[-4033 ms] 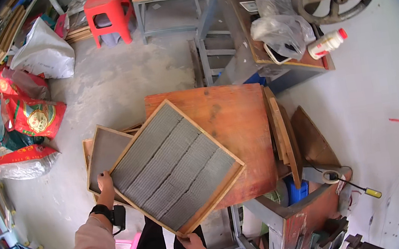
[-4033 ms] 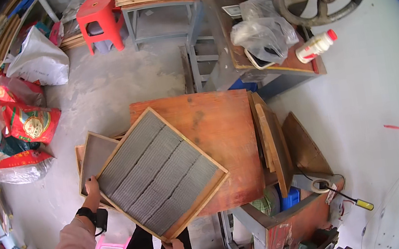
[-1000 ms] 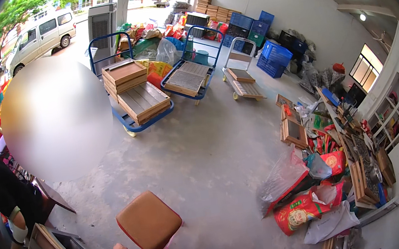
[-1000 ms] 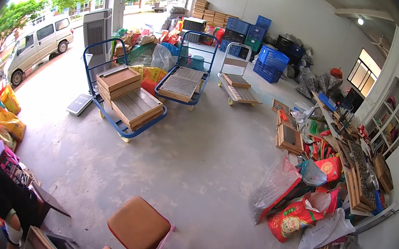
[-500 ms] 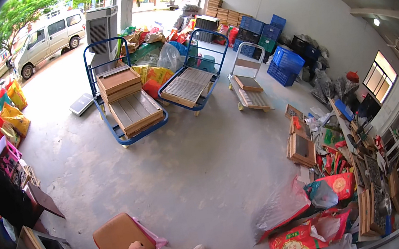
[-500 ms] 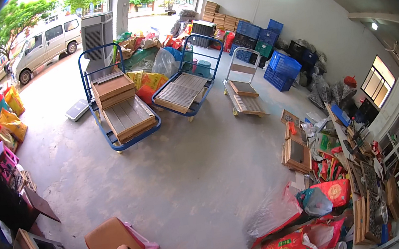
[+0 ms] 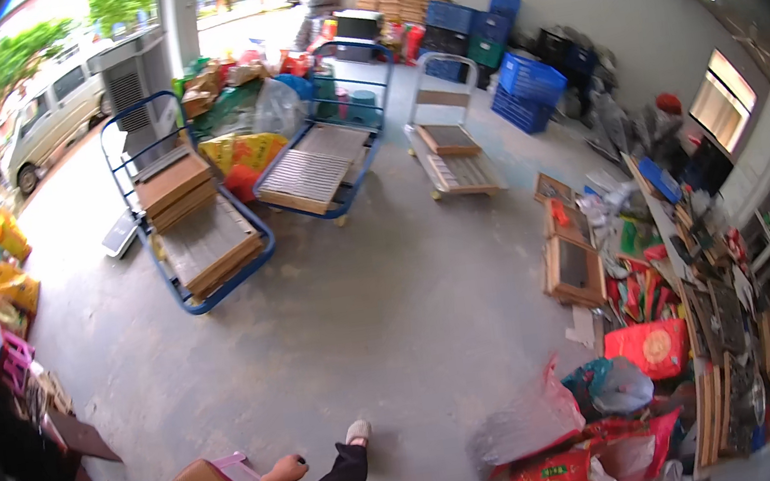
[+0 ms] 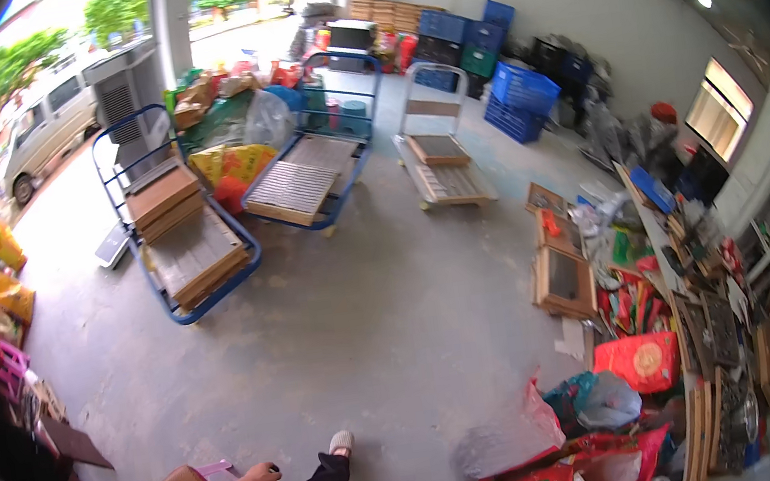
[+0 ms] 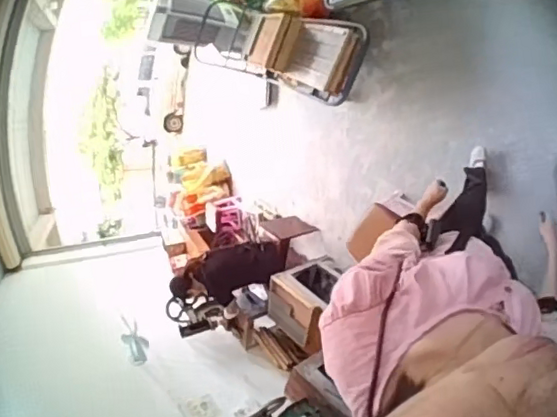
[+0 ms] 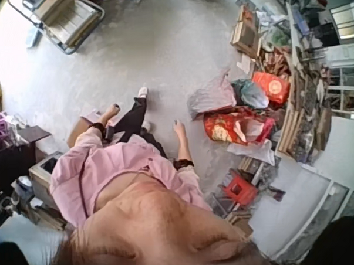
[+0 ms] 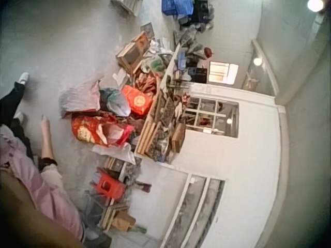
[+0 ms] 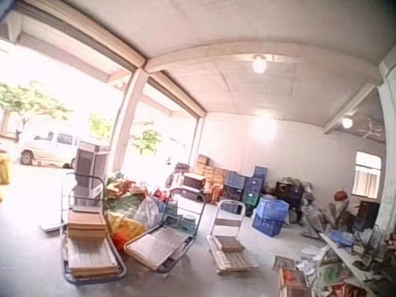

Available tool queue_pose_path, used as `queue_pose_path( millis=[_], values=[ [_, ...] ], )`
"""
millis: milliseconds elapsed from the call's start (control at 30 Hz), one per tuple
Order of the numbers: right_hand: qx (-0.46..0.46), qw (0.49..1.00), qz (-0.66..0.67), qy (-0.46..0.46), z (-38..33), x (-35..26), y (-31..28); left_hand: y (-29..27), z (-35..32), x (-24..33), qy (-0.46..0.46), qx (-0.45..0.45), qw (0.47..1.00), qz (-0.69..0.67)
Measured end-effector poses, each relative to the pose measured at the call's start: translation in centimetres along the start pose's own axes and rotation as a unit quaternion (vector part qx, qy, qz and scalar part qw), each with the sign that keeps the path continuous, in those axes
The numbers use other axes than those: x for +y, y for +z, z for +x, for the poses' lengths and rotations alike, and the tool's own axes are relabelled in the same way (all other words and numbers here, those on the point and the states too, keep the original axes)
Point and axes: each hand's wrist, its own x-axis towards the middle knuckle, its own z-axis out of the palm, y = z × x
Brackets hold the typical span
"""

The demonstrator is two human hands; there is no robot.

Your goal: A person uses a manual punch press to process small metal components, then organizes them into bags and onto trays in a workshop environment.

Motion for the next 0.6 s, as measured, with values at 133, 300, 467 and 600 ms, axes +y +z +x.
queue_pose_path(
  millis=[133, 300, 467, 600],
  values=[
    [0.017, 0.997, 0.002, -0.075, 4.0, -7.4, -6.6, -2.0, 5.6, -5.5, -0.193, -0.073, 0.977, -0.062],
    [0.031, 0.999, 0.012, -0.037, 10.5, -7.5, -11.2, -4.6, 18.5, -9.6, -0.266, -0.114, 0.918, -0.27],
    [0.099, 0.994, 0.046, 0.009, 15.1, -9.6, -15.2, -11.4, 27.7, 9.9, -0.116, -0.031, 0.986, -0.119],
    [0.073, 0.988, 0.133, 0.021, 18.2, -11.5, -18.2, -14.4, 34.7, 27.0, -0.023, -0.01, 0.994, -0.107]
  ],
)
